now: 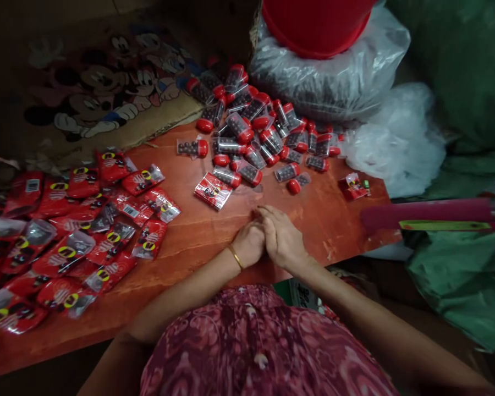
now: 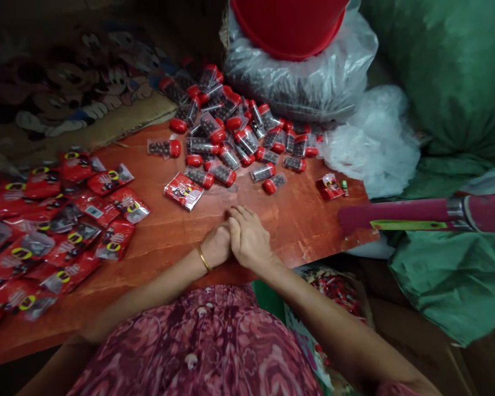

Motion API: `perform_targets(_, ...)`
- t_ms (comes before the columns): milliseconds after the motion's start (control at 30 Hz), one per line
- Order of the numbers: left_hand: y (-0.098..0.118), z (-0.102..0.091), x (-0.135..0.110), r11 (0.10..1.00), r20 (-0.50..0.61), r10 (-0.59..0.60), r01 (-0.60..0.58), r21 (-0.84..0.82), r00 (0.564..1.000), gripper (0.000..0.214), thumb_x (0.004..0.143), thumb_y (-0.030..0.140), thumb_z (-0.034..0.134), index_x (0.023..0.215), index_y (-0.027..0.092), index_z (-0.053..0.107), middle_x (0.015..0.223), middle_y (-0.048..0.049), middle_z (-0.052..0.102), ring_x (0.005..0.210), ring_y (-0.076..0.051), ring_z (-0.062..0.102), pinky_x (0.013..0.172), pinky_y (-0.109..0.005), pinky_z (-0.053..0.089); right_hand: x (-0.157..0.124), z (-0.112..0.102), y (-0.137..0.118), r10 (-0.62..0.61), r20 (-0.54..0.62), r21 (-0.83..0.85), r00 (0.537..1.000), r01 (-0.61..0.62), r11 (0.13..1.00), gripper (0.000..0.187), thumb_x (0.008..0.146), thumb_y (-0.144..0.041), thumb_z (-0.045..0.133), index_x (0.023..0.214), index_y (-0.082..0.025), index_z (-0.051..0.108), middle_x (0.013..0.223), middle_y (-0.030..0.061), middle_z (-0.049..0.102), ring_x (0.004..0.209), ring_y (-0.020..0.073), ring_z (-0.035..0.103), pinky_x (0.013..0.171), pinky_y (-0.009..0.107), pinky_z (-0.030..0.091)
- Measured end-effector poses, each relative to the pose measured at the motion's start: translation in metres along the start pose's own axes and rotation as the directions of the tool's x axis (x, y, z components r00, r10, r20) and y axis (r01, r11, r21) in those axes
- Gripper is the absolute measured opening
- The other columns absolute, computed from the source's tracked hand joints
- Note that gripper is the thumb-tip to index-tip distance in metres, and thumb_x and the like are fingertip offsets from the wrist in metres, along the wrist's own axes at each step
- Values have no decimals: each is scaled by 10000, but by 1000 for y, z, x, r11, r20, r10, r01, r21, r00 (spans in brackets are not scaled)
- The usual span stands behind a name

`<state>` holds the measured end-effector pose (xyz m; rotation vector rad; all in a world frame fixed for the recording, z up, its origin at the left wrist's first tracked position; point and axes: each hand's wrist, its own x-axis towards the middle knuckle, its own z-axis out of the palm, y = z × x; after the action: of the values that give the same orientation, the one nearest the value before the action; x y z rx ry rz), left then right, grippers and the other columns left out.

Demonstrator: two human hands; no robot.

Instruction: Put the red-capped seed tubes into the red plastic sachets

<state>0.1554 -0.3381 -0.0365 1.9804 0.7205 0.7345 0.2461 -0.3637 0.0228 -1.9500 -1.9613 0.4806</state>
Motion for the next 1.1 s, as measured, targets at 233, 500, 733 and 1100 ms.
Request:
perform_targets(233,1,-18,13,993,-73,92,-86,84,993,306,795,28,399,976,155,611,1087,-71,641,1094,-171,531,991,-362,398,13,1,18,238,-28,674,971,-157,721,799,840,-618,-26,1061,-191,612,1087,94,640,1026,219,579,925,428,427)
perform_targets(500,15,-29,13,989,-100,-107,116,90,989,209,811,266,527,966,181,638,875,-43,679,867,-203,577,772,-333,475,-27,5,49,195,-167,666,967,-35,745,435,779,-508,516,1108,-227,564,1119,74,619,1031,225,574,928,413,437)
perform_targets(733,16,-22,8,984,-74,-61,72,161,995,247,803,246,528,1027,197,621,950,-33,690,849,-187,594,908,-388,418,-15,-2,44,107,-328,538,938,93,838,506,795,-395,526,1260,-220,430,1225,105,541,1030,205,562,880,383,462)
perform_targets(1100,24,-27,4,944,-183,93,-28,330,979,540,759,360,584,1228,129,449,1292,-169,497,1260,-276,378,1049,-524,222,-19,-21,41,190,-523,461,831,89,883,273,849,-346,447,1061,-221,565,989,64,655,895,187,621,833,353,485)
